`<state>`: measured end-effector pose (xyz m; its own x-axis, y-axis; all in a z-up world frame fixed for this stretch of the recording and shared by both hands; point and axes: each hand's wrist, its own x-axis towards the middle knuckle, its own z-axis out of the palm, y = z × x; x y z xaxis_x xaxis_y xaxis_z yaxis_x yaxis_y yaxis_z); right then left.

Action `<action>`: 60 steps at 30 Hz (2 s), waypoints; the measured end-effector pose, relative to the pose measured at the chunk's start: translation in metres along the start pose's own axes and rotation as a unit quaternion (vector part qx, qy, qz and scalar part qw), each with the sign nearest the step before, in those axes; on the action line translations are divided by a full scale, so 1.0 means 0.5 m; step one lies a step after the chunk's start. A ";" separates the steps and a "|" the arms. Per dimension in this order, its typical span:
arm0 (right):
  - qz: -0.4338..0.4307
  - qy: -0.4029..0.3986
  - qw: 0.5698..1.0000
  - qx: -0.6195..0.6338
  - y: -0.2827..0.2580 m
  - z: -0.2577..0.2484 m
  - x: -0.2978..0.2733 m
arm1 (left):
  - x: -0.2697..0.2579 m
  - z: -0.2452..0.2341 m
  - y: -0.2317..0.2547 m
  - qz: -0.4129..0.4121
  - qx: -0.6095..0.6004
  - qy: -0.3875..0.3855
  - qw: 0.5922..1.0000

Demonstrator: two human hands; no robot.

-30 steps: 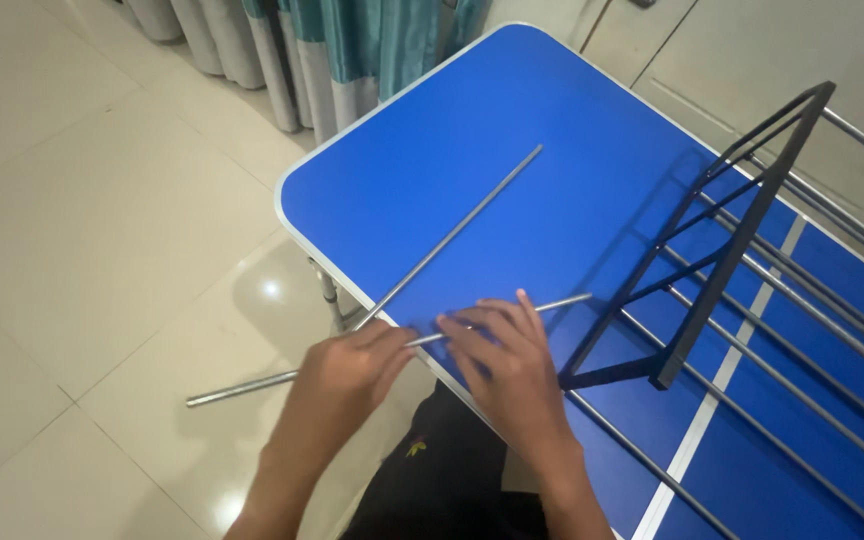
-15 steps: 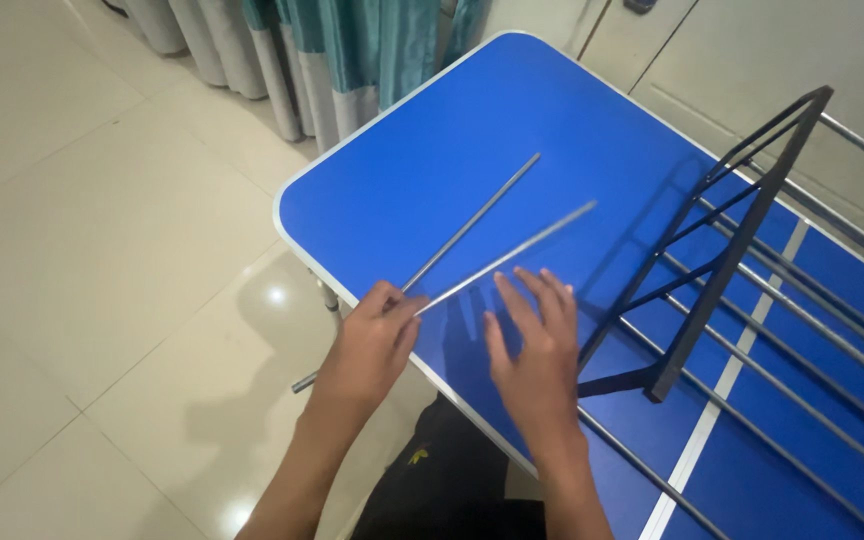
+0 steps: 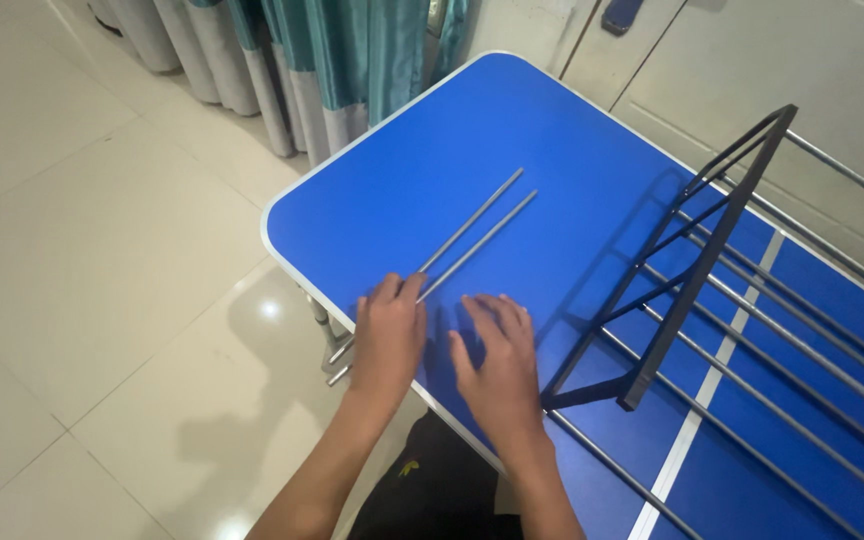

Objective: The person removes multiple horizontal metal rods from a black metal rack frame placed on a blue table. The rods are taken out one by one and set aside on the table surface.

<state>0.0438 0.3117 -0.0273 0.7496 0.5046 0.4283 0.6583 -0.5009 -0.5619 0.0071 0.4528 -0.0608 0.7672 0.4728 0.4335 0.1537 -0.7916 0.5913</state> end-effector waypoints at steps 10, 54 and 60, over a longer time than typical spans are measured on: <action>0.011 -0.019 1.000 -0.005 -0.006 0.008 -0.001 | 0.002 0.002 0.006 -0.002 0.067 0.014 0.998; -0.009 0.004 1.000 -0.003 -0.010 0.007 -0.019 | -0.026 -0.014 -0.017 -0.011 0.010 -0.010 1.000; -0.026 -0.003 1.000 -0.008 -0.019 -0.006 -0.046 | -0.049 -0.036 0.009 0.026 0.006 -0.006 1.000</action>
<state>0.0204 0.3025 -0.0297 0.7146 0.5337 0.4522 0.6968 -0.4856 -0.5279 -0.0223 0.4445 -0.0564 0.7816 0.4264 0.4552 0.1214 -0.8199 0.5595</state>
